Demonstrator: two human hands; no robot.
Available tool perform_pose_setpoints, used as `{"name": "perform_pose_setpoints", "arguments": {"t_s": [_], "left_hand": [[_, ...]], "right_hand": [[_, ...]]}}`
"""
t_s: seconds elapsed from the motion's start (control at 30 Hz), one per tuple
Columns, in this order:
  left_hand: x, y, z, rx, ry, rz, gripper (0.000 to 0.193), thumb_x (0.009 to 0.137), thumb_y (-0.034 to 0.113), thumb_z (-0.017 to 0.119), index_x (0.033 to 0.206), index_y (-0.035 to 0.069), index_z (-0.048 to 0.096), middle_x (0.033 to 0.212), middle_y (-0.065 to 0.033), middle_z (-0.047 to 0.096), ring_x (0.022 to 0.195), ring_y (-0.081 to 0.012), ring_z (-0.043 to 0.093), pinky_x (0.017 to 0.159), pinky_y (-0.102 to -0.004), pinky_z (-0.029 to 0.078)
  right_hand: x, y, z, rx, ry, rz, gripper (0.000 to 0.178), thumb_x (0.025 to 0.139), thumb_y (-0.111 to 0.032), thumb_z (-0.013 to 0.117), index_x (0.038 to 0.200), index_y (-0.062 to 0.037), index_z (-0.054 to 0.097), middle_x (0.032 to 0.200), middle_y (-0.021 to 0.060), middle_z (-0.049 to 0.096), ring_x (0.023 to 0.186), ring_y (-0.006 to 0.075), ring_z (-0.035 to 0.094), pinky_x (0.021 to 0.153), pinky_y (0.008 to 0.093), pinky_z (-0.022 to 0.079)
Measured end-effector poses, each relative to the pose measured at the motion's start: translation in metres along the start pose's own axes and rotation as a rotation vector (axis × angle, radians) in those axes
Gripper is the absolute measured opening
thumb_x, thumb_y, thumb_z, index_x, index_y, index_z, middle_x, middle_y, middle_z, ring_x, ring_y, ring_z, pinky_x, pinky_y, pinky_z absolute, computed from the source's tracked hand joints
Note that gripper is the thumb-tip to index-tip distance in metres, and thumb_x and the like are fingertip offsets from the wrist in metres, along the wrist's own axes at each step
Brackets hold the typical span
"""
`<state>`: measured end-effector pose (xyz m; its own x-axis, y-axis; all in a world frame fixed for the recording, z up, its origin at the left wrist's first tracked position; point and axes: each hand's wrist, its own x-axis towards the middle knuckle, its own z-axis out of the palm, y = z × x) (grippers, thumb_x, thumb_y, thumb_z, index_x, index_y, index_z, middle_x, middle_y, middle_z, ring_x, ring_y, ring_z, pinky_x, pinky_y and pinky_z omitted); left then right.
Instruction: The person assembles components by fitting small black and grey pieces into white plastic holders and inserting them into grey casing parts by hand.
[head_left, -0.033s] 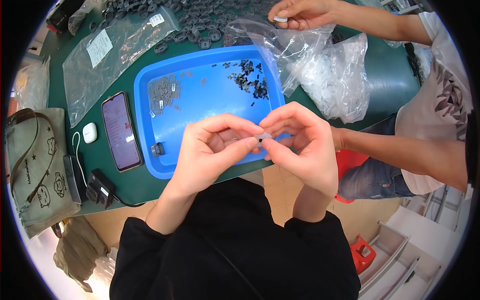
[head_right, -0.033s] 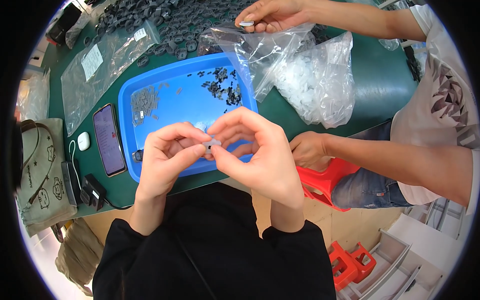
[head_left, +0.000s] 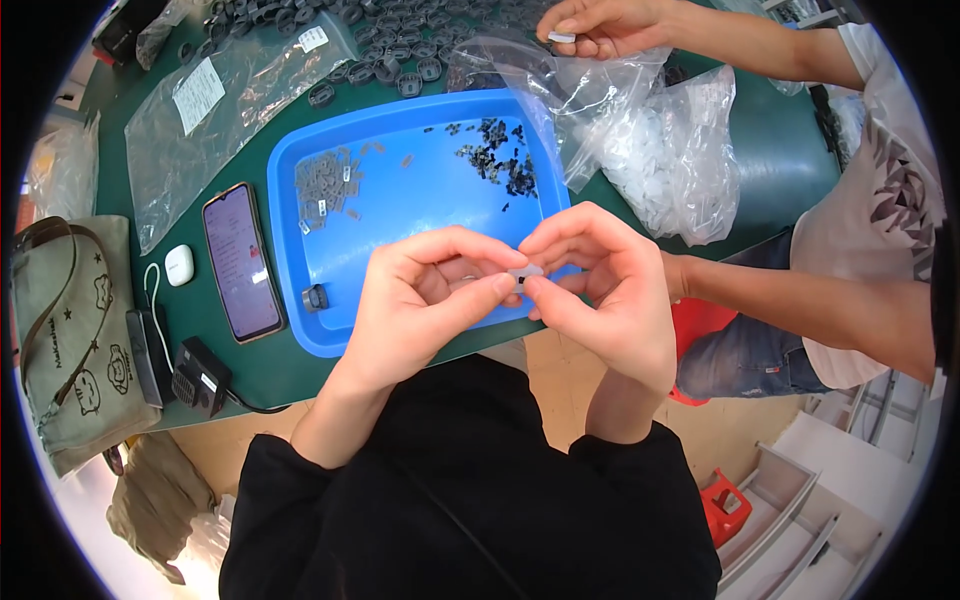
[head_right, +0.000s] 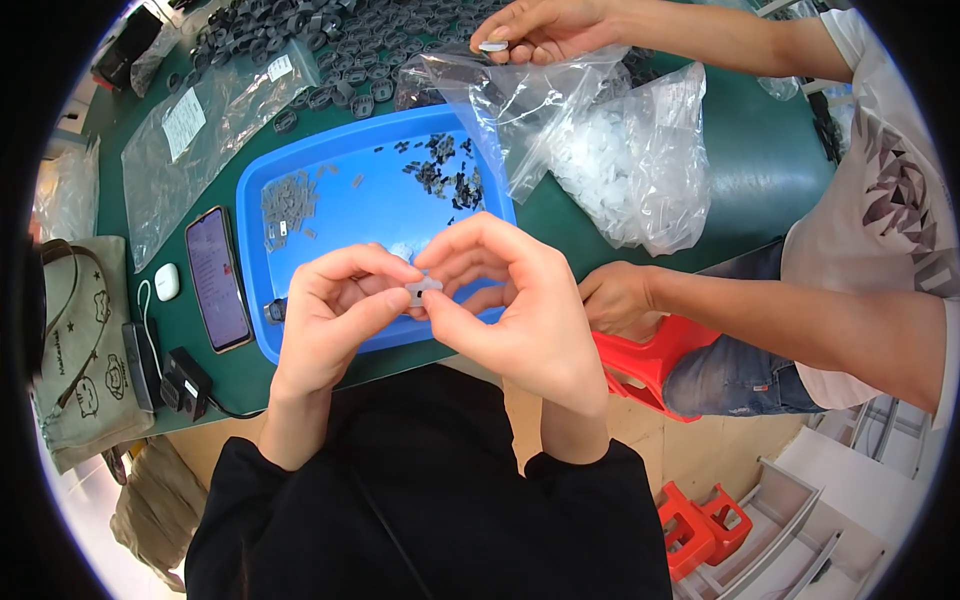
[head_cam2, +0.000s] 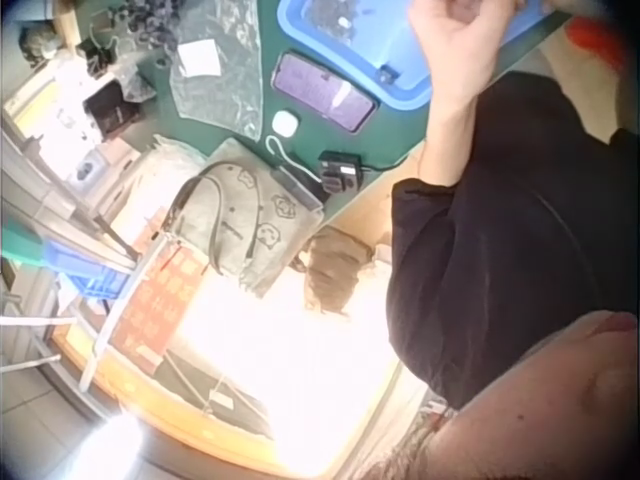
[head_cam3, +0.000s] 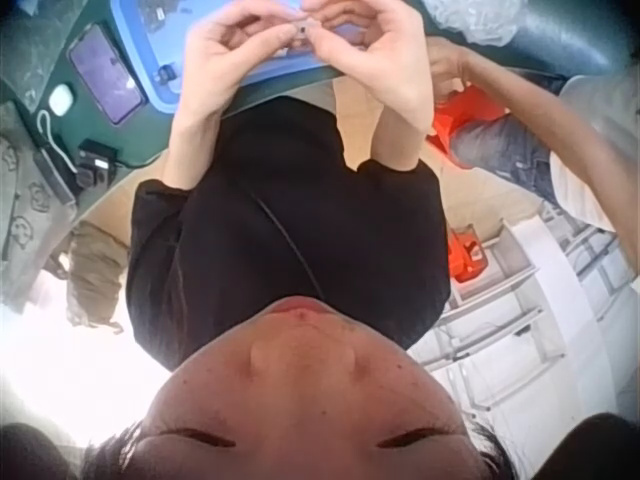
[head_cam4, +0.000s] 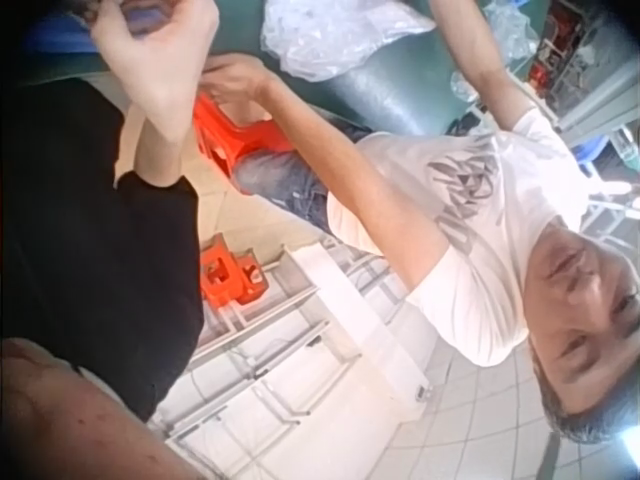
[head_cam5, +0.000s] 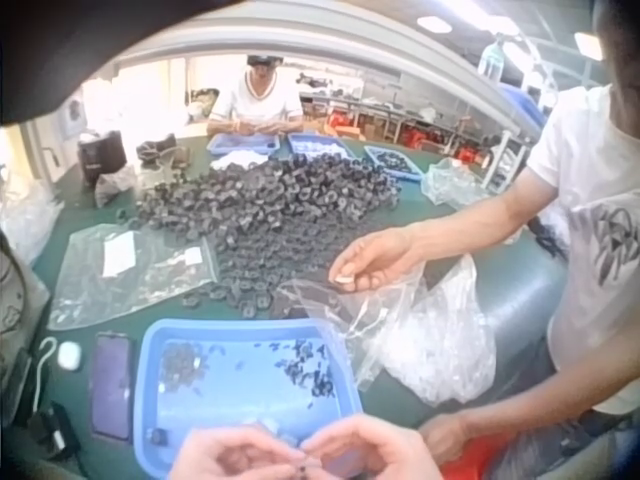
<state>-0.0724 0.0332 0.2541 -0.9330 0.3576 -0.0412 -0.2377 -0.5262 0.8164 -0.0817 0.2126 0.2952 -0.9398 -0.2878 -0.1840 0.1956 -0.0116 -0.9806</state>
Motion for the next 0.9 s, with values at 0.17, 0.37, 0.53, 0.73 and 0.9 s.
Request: {"name": "perform_pose_setpoints", "arguments": {"t_s": [0.17,0.37,0.53,0.73,0.9], "left_hand": [[0.006,0.001,-0.002,-0.032,0.003,-0.060,0.015,0.086,-0.004,0.061,0.101,-0.007,0.062,0.100,-0.0117,0.064,0.092,-0.0167,0.063,0.082,-0.0303,0.054],[0.007,0.002,-0.009,0.017,-0.014,-0.136,0.013,0.086,-0.003,0.062,0.099,-0.005,0.062,0.096,-0.0093,0.065,0.088,-0.0155,0.065,0.080,-0.0278,0.053],[-0.001,0.001,-0.005,0.071,-0.001,-0.148,0.012,0.087,-0.002,0.062,0.098,-0.005,0.061,0.094,-0.0093,0.066,0.087,-0.0149,0.065,0.080,-0.0277,0.053],[0.000,0.002,-0.008,0.097,0.007,-0.155,0.012,0.086,-0.001,0.063,0.097,-0.005,0.060,0.091,-0.0093,0.066,0.087,-0.0144,0.064,0.080,-0.0273,0.053],[0.004,0.003,-0.012,0.034,0.041,-0.133,0.013,0.085,-0.002,0.064,0.097,-0.004,0.060,0.090,-0.0089,0.065,0.083,-0.0140,0.064,0.077,-0.0270,0.053]], "right_hand": [[0.007,0.003,-0.003,-0.021,-0.031,-0.042,0.021,0.077,0.001,0.063,0.097,0.0001,0.058,0.085,0.0045,0.063,0.079,0.0093,0.064,0.063,0.0201,0.051],[0.012,0.000,-0.008,-0.008,-0.150,0.041,0.020,0.078,0.001,0.063,0.097,-0.0020,0.056,0.081,0.0018,0.061,0.079,0.0075,0.063,0.061,0.0181,0.047],[0.008,0.004,-0.009,-0.055,-0.180,0.074,0.020,0.079,0.000,0.063,0.097,-0.0034,0.055,0.081,0.0005,0.061,0.079,0.0062,0.061,0.063,0.0188,0.047],[0.007,0.008,-0.002,-0.076,-0.112,0.024,0.020,0.078,0.000,0.064,0.096,-0.0027,0.055,0.082,0.0013,0.061,0.079,0.0074,0.061,0.065,0.0205,0.049],[0.011,0.010,-0.002,-0.005,-0.095,-0.013,0.024,0.081,-0.003,0.068,0.102,-0.0008,0.057,0.085,0.0043,0.064,0.081,0.0100,0.064,0.067,0.0211,0.051]]}}
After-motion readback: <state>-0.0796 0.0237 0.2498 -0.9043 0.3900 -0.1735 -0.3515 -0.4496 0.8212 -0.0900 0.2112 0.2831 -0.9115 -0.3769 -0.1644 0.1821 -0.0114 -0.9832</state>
